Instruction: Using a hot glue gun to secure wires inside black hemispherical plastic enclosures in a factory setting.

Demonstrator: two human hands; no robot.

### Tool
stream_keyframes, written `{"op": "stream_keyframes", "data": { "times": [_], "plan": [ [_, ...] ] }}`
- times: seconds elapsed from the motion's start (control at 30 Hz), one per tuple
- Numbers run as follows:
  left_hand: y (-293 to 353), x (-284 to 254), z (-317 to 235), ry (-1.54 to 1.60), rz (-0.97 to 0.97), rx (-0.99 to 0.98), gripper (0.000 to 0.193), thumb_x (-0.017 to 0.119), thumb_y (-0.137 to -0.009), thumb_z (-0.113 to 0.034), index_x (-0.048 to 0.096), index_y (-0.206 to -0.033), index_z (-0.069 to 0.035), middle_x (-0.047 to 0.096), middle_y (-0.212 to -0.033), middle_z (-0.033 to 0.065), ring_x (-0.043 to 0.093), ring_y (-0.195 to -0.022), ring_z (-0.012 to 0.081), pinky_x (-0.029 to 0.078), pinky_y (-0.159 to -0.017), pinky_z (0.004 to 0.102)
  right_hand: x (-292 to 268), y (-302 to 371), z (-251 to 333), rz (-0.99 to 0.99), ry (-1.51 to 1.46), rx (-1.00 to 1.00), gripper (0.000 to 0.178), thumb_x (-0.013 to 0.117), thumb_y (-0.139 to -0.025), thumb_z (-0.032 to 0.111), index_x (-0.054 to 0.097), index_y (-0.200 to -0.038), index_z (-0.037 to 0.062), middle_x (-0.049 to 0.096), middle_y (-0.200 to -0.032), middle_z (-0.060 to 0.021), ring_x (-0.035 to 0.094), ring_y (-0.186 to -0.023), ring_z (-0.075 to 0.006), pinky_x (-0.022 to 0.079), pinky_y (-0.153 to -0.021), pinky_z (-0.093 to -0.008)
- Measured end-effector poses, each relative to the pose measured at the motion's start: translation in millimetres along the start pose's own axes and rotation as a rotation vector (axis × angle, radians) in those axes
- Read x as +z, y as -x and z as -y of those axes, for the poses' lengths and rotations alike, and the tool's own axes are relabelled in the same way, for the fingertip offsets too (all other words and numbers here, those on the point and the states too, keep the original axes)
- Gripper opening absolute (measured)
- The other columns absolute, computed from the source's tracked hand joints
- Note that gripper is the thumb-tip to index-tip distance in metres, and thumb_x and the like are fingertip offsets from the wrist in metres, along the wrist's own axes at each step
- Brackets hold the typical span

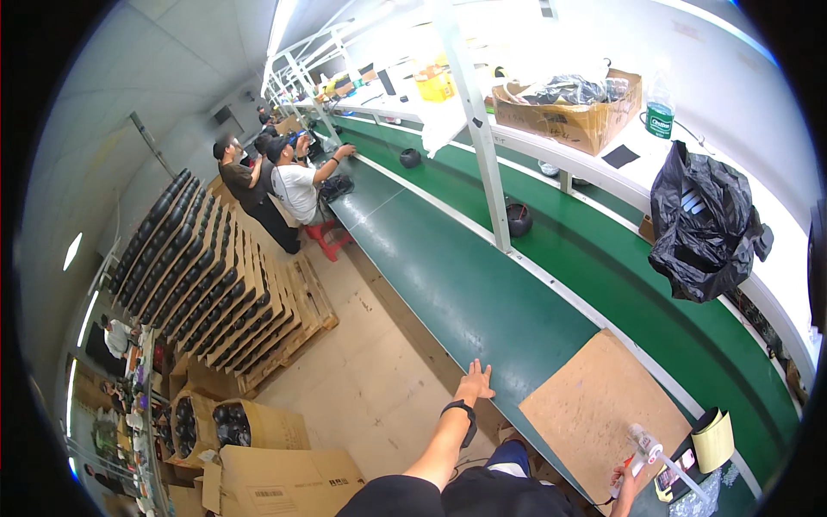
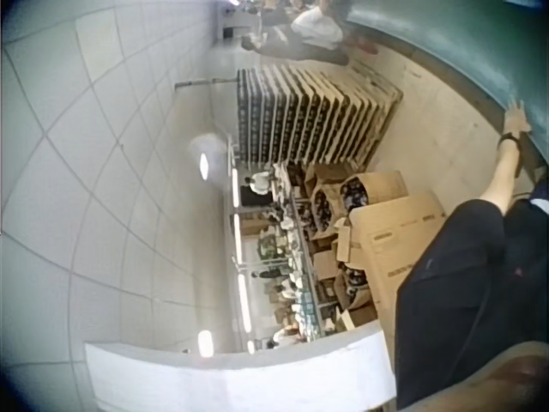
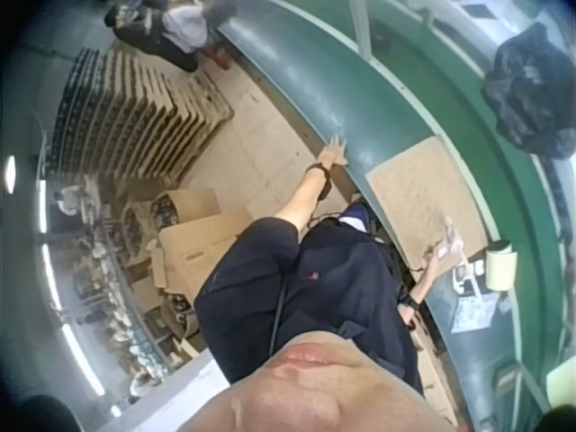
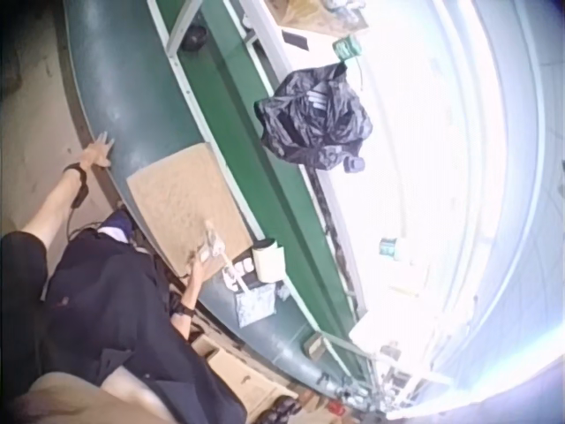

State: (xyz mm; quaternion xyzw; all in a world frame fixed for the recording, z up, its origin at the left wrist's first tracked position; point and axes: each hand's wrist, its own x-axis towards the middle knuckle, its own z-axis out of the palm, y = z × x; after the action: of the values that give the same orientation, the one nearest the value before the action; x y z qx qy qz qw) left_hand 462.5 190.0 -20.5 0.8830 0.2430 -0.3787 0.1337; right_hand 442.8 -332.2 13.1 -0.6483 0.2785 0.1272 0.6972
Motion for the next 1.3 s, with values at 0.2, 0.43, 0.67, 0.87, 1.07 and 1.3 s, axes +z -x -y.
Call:
{"op": "stream_keyframes", "data": {
  "times": [0.2, 0.43, 0.67, 0.87, 1.07, 1.3],
  "plan": [
    [-15.2, 2.1, 3.4, -0.011, -0.057, 0.111, 0.104, 0.072, -0.077, -0.048, 0.018, -0.159, -0.015, 0.002, -0.164, 0.0263, 0.015, -0.151, 0.0395, 0.033, -0.116, 0.0499, -25.8, 14.3, 2.0, 0.132, 0.048, 0.036, 0.049, 0.061, -0.083, 0.006, 0.049, -0.13, 0.0108, 0.064, -0.106, -0.0078, 0.063, -0.072, -0.0157, 0.049, -0.055, -0.0294],
    [-58.9, -87.9, 12.7, 0.236, -0.192, 0.314, 0.054, 0.062, -0.085, -0.033, 0.06, -0.135, -0.012, 0.062, -0.132, 0.0182, 0.058, -0.123, 0.0367, 0.047, -0.106, 0.0453, 3.8, 19.7, 19.0, 0.024, 0.093, -0.038, 0.05, 0.06, -0.074, -0.007, 0.051, -0.122, 0.0041, 0.063, -0.095, -0.0072, 0.063, -0.074, -0.0168, 0.047, -0.056, -0.0286],
    [-149.2, -217.5, -89.8, 0.243, -0.547, 0.392, 0.043, 0.069, -0.082, -0.026, 0.067, -0.122, -0.01, 0.069, -0.117, 0.0182, 0.064, -0.112, 0.0369, 0.052, -0.097, 0.0467, 35.6, 47.6, 51.4, -0.21, 0.103, 0.011, 0.049, 0.059, -0.073, -0.005, 0.052, -0.121, 0.0031, 0.065, -0.095, -0.009, 0.065, -0.075, -0.0181, 0.048, -0.058, -0.0287],
    [-276.5, -301.6, -79.4, 0.664, -0.79, 0.57, 0.061, 0.076, -0.07, -0.017, 0.06, -0.125, 0.005, 0.067, -0.115, 0.0245, 0.069, -0.093, 0.0325, 0.054, -0.086, 0.0419, 50.8, 70.0, 47.0, -0.23, 0.067, 0.025, 0.052, 0.059, -0.075, -0.006, 0.053, -0.126, 0.0047, 0.069, -0.098, -0.0082, 0.065, -0.075, -0.0169, 0.049, -0.061, -0.0289],
    [-325.4, -318.9, -99.1, 0.309, -1.001, 0.468, 0.052, 0.07, -0.073, -0.009, 0.06, -0.123, 0.001, 0.057, -0.117, 0.0246, 0.054, -0.114, 0.0414, 0.045, -0.101, 0.0467, 56.4, 108.1, 21.0, -0.349, -0.004, 0.162, 0.038, 0.06, -0.076, -0.004, 0.062, -0.114, -0.0006, 0.069, -0.095, -0.0086, 0.064, -0.074, -0.0171, 0.05, -0.062, -0.0298],
    [-317.5, -357.2, -93.1, 0.007, -0.833, 0.495, 0.031, 0.08, -0.078, -0.025, 0.062, -0.096, -0.007, 0.06, -0.11, 0.0116, 0.063, -0.095, 0.0366, 0.05, -0.08, 0.0489, 68.7, 103.1, 42.9, -0.318, 0.045, 0.096, 0.034, 0.066, -0.078, -0.002, 0.064, -0.112, 0.0034, 0.069, -0.097, -0.004, 0.061, -0.082, -0.012, 0.05, -0.067, -0.028]
  ]
}}
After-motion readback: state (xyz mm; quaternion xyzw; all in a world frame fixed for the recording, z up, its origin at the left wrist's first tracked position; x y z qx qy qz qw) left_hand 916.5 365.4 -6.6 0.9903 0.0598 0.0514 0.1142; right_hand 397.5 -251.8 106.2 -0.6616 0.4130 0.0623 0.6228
